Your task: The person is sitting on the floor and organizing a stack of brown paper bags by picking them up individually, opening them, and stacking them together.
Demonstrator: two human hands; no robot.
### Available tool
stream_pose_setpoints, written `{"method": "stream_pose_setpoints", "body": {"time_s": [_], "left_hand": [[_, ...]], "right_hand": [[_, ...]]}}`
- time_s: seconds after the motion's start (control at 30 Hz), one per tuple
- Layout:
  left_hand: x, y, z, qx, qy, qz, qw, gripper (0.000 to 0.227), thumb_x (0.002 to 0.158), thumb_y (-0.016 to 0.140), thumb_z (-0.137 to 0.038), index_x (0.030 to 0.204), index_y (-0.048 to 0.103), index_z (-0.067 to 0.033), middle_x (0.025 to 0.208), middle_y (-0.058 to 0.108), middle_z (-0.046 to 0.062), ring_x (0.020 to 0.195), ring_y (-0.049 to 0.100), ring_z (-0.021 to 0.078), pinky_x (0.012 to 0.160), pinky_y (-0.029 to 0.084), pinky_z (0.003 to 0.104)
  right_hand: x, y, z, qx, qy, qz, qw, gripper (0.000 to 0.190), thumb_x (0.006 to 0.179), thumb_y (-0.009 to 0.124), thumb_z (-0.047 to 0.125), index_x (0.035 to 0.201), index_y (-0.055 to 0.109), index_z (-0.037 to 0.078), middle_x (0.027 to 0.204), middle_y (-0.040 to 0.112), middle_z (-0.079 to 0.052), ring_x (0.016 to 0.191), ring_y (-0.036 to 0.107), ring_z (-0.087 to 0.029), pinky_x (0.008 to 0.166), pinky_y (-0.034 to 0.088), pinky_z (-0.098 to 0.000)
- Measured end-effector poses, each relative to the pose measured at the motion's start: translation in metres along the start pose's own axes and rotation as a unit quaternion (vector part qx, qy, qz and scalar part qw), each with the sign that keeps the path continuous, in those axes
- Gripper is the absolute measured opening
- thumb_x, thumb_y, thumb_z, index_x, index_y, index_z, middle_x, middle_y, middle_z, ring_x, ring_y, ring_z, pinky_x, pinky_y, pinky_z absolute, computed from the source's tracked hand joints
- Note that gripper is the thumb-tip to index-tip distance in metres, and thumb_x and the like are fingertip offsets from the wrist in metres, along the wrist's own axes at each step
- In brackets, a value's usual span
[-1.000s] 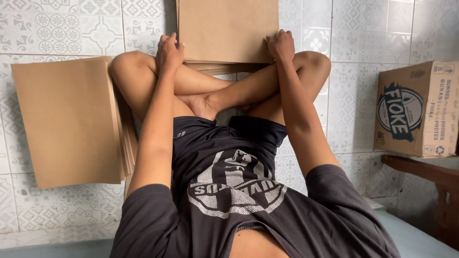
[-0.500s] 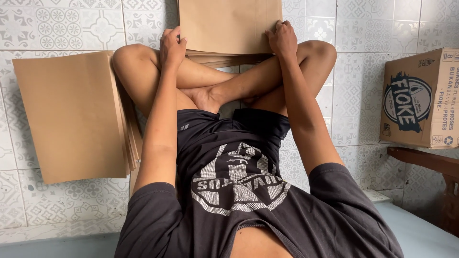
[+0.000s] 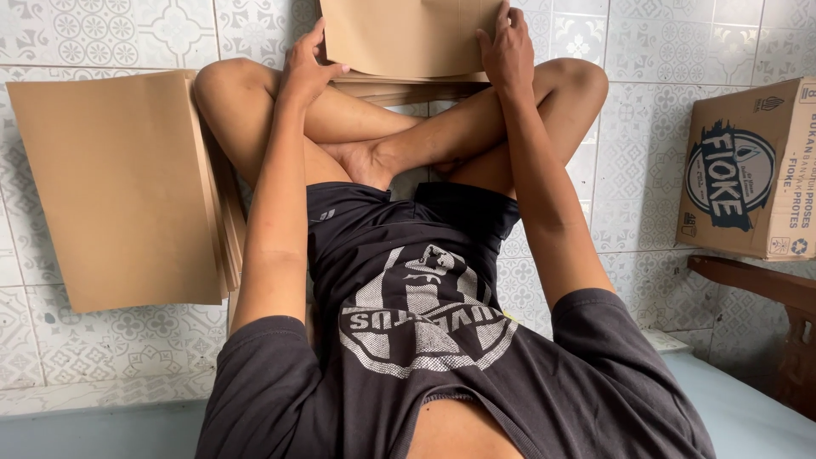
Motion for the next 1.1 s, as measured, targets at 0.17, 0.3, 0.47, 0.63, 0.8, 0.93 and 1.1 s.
{"method": "stream_pose_setpoints", "body": {"time_s": [0.17, 0.3, 0.47, 0.63, 0.8, 0.93, 1.1], "left_hand": [[0.0, 0.003, -0.003, -0.043, 0.007, -0.019, 0.999, 0.07, 0.082, 0.08, 0.002, 0.146, 0.052, -0.0022, 0.111, 0.076, 0.006, 0.078, 0.064, 0.0112, 0.07, 0.056, 0.023], [-0.001, -0.002, -0.014, -0.08, -0.012, 0.003, 0.997, 0.077, 0.08, 0.085, 0.0, 0.148, 0.05, -0.0074, 0.109, 0.079, 0.005, 0.081, 0.071, 0.011, 0.073, 0.058, 0.021], [-0.004, -0.004, -0.02, -0.027, 0.007, 0.0, 1.0, 0.072, 0.085, 0.084, -0.012, 0.147, 0.05, -0.0035, 0.109, 0.079, 0.006, 0.078, 0.069, 0.0113, 0.067, 0.057, 0.023], [-0.007, -0.004, -0.019, -0.033, 0.016, 0.023, 0.999, 0.078, 0.084, 0.08, -0.003, 0.153, 0.044, -0.01, 0.106, 0.078, 0.004, 0.084, 0.069, 0.0112, 0.073, 0.056, 0.024], [0.011, 0.007, 0.014, 0.101, -0.079, 0.042, 0.991, 0.092, 0.081, 0.083, -0.018, 0.158, 0.032, -0.0194, 0.153, 0.041, 0.016, 0.137, 0.046, 0.0367, 0.112, 0.041, 0.043], [0.027, 0.002, 0.015, 0.062, -0.213, 0.066, 0.973, 0.054, 0.088, 0.066, -0.043, 0.13, 0.047, -0.0166, 0.126, 0.057, 0.01, 0.106, 0.061, 0.0253, 0.09, 0.051, 0.039], [0.049, 0.024, 0.053, 0.164, -0.247, 0.117, 0.948, 0.104, 0.095, 0.073, -0.057, 0.16, 0.009, -0.0058, 0.147, 0.055, 0.023, 0.128, 0.06, 0.0365, 0.105, 0.049, 0.045]], "right_hand": [[0.001, -0.014, 0.007, 0.08, 0.041, 0.028, 0.996, 0.053, 0.098, 0.078, 0.016, 0.138, 0.048, 0.0, 0.117, 0.061, -0.016, 0.087, 0.071, -0.031, 0.075, 0.06, -0.0411], [0.002, -0.018, 0.009, 0.098, 0.068, 0.046, 0.992, 0.049, 0.099, 0.076, 0.019, 0.136, 0.052, -0.002, 0.122, 0.06, -0.017, 0.094, 0.07, -0.034, 0.08, 0.059, -0.0433], [0.002, -0.018, 0.009, 0.104, 0.076, 0.056, 0.99, 0.044, 0.098, 0.076, 0.019, 0.132, 0.056, -0.001, 0.117, 0.061, -0.015, 0.094, 0.07, -0.034, 0.079, 0.059, -0.0448], [0.001, -0.015, 0.006, 0.1, 0.074, 0.059, 0.99, 0.045, 0.097, 0.078, 0.019, 0.131, 0.056, -0.002, 0.117, 0.062, -0.017, 0.093, 0.071, -0.035, 0.078, 0.06, -0.0446], [0.013, 0.03, -0.034, 0.105, 0.078, 0.04, 0.991, 0.034, 0.094, 0.081, 0.023, 0.099, 0.064, -0.006, 0.092, 0.06, -0.017, 0.071, 0.066, -0.03, 0.065, 0.06, -0.042], [0.035, 0.067, -0.079, 0.198, 0.247, 0.122, 0.941, 0.07, 0.094, 0.08, 0.042, 0.136, 0.055, -0.008, 0.131, 0.064, -0.028, 0.113, 0.072, -0.035, 0.094, 0.062, -0.0382], [0.044, 0.066, -0.08, 0.266, 0.374, 0.244, 0.854, 0.088, 0.097, 0.073, 0.051, 0.151, 0.036, -0.006, 0.153, 0.043, -0.029, 0.141, 0.049, -0.04, 0.116, 0.044, -0.0504]]}}
Point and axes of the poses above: each hand's wrist, its own x-axis towards the middle knuckle, its own y-axis out of the palm, z = x × y, the point moved 1 cm from there along x, towards the middle knuckle
